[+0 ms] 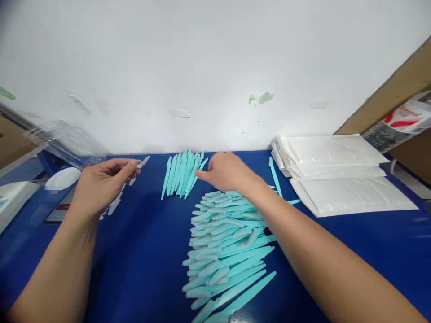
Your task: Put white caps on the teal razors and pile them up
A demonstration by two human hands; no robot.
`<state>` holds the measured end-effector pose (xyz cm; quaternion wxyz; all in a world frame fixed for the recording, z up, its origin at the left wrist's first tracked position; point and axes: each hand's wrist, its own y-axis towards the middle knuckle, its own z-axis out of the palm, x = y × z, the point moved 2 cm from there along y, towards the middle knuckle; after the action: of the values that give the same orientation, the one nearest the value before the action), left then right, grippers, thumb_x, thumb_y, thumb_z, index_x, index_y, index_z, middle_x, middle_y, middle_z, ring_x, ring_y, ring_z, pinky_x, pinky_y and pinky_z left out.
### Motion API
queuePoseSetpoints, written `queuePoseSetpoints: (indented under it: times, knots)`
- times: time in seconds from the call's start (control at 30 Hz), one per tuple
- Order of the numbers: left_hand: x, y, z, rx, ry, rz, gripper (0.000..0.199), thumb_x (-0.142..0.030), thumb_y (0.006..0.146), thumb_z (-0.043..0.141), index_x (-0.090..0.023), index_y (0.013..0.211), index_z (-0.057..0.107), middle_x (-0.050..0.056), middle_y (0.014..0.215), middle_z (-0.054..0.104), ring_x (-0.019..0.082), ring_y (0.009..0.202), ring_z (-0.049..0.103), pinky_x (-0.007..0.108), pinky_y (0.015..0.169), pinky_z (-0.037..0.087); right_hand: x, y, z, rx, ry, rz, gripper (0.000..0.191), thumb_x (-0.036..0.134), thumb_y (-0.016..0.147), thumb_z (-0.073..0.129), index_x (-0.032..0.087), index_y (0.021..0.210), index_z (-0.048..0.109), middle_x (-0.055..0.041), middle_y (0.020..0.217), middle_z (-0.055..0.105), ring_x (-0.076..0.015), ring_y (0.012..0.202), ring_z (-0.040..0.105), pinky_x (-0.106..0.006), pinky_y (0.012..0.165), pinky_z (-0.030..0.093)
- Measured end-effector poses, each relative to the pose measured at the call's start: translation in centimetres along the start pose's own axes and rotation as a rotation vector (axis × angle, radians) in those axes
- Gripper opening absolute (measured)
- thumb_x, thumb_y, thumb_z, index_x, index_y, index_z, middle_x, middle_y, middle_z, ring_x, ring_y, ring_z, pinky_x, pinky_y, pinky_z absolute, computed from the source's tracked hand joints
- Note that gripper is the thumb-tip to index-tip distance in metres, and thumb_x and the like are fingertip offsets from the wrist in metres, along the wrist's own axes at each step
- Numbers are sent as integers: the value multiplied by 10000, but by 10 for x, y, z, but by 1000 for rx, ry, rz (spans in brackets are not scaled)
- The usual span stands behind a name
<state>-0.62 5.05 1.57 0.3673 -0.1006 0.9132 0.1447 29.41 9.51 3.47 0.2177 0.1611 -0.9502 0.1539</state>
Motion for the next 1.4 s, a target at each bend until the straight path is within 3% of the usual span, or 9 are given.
queuePoseSetpoints:
  times: [0.13, 0.27, 0.33, 0.47, 0.57, 0.8, 1.03, 1.2, 1.4]
  knots:
    - [23, 15, -16, -61, 335, 32, 458, -486, 982, 579, -155, 1197, 811, 115, 1079, 843, 302, 952, 777, 377, 890, 575, 27, 45, 24, 128, 13, 56, 428, 442, 977, 722, 130, 685, 726, -93, 658, 697, -231, 731, 711, -363, 782, 547]
    - [40, 31, -20, 23, 473, 53, 460, -374, 940, 590, -147, 1270, 815, 148, 1258, 814, 399, 1112, 756, 479, 1013, 546, 28, 57, 40, 253, 113, 148, 332, 392, 1035, 696, 155, 1267, 708, -115, 1266, 726, -246, 1054, 729, -435, 917, 622]
    - [41, 41, -16, 69, 531, 89, 471, -342, 929, 582, -166, 1302, 808, 139, 1366, 773, 426, 1218, 719, 496, 1058, 525, 26, 56, 41, 280, 172, 176, 379, 386, 1040, 695, 192, 1363, 661, -112, 1372, 678, -255, 1127, 709, -462, 941, 624]
    - [39, 66, -3, 187, 606, 182, 454, -302, 874, 615, -251, 1269, 832, 61, 1426, 750, 387, 1298, 691, 415, 1072, 515, 23, 43, 29, 225, 263, 168, 246, 334, 1017, 696, 93, 1049, 739, -142, 1065, 780, -230, 883, 762, -364, 783, 630]
    - [39, 81, 4, 268, 640, 218, 403, -330, 827, 659, -281, 1167, 868, 52, 1307, 812, 358, 1223, 730, 355, 992, 538, 18, 24, 11, 164, 337, 98, 252, 241, 967, 655, 151, 732, 665, -145, 866, 807, -213, 714, 754, -307, 662, 582]
    - [40, 88, 3, 334, 615, 263, 290, -462, 809, 694, -266, 922, 876, 98, 1010, 866, 345, 987, 780, 332, 821, 537, -9, -29, -21, 112, 423, 19, 210, 337, 935, 684, 224, 760, 656, -14, 681, 658, -143, 564, 546, -294, 531, 417]
    - [18, 50, -10, 365, 432, 256, 477, -598, 912, 628, -210, 1074, 854, 103, 1034, 853, 297, 910, 763, 325, 769, 549, -34, -52, -12, 40, 311, -84, 389, 549, 976, 618, 239, 746, 663, 49, 607, 316, -131, 533, 256, -310, 494, 235]
    - [-24, -10, 12, 480, -169, 78, 472, -610, 883, 756, -213, 1109, 874, 79, 891, 832, 228, 787, 729, 309, 725, 578, -37, -62, 0, 23, 366, -175, 458, 545, 1017, 566, 236, 685, 502, 39, 658, 286, -141, 596, 229, -314, 534, 224]
    - [-52, -50, 38, 617, -276, 29, 372, -578, 937, 744, -230, 969, 872, 46, 869, 808, 196, 798, 701, 266, 715, 555, -46, -67, 12, 66, 430, -193, 476, 527, 1044, 543, 237, 692, 404, 38, 688, 271, -145, 622, 214, -315, 542, 209]
